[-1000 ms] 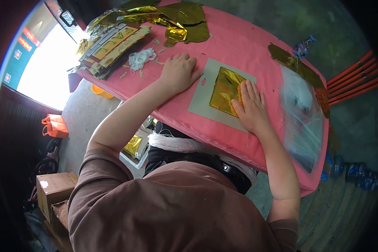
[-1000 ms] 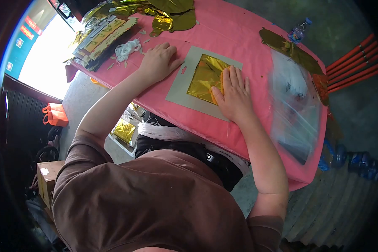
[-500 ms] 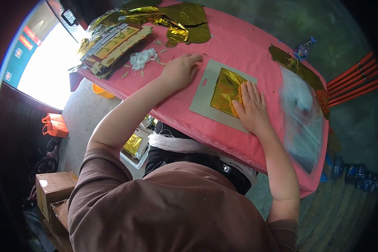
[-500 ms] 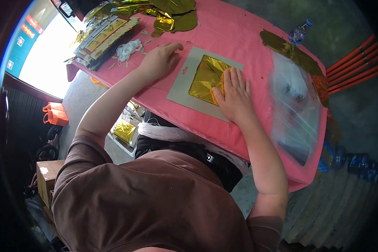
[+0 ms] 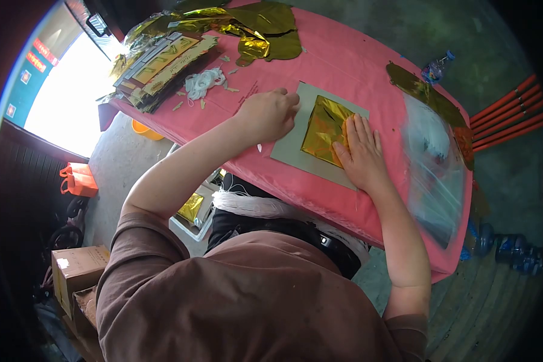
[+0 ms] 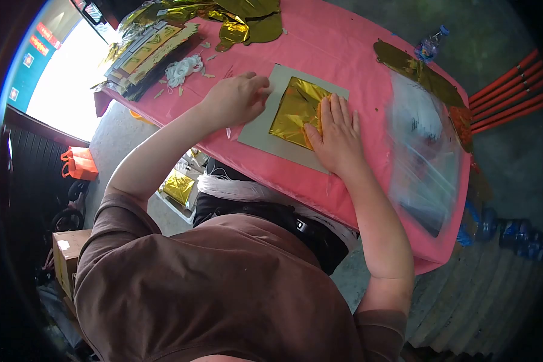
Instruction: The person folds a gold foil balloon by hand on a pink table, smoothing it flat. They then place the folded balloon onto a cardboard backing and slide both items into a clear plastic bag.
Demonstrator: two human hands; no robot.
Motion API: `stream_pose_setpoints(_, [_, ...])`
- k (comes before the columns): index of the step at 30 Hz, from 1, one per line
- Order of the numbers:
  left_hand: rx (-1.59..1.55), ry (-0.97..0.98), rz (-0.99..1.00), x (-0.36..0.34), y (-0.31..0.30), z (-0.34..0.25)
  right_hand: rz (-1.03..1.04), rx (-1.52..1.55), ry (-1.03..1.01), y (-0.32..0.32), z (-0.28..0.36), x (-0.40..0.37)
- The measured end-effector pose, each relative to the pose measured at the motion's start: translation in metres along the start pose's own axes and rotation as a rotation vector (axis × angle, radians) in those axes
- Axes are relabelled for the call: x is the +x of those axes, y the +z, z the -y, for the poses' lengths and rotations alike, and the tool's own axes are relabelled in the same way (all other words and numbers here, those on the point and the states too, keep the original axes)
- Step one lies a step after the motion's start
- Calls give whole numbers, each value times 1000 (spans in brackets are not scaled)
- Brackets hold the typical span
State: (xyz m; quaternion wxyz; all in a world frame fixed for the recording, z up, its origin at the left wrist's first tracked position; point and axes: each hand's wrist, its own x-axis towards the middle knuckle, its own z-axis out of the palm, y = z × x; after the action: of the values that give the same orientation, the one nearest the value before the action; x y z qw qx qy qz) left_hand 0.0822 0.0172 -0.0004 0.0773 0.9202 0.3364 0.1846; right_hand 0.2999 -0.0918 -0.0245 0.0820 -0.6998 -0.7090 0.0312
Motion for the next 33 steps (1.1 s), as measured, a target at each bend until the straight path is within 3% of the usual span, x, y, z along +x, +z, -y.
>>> stream_pose_setpoints(3, [-46, -30, -50, -8, -3, -5, -5, 1, -1, 1, 0, 1])
stream_pose_setpoints(5, [-35, -192, 109, -11, -15, -12, -6, 3, 2, 1, 0, 0])
stream_pose_setpoints(26, [-129, -198, 142, 0, 1, -40, -51, 33, -37, 0, 0, 0])
stream_pose_setpoints(33, [-87, -190, 95, -2, -1, -39, 47, 2, -4, -7, 4, 1])
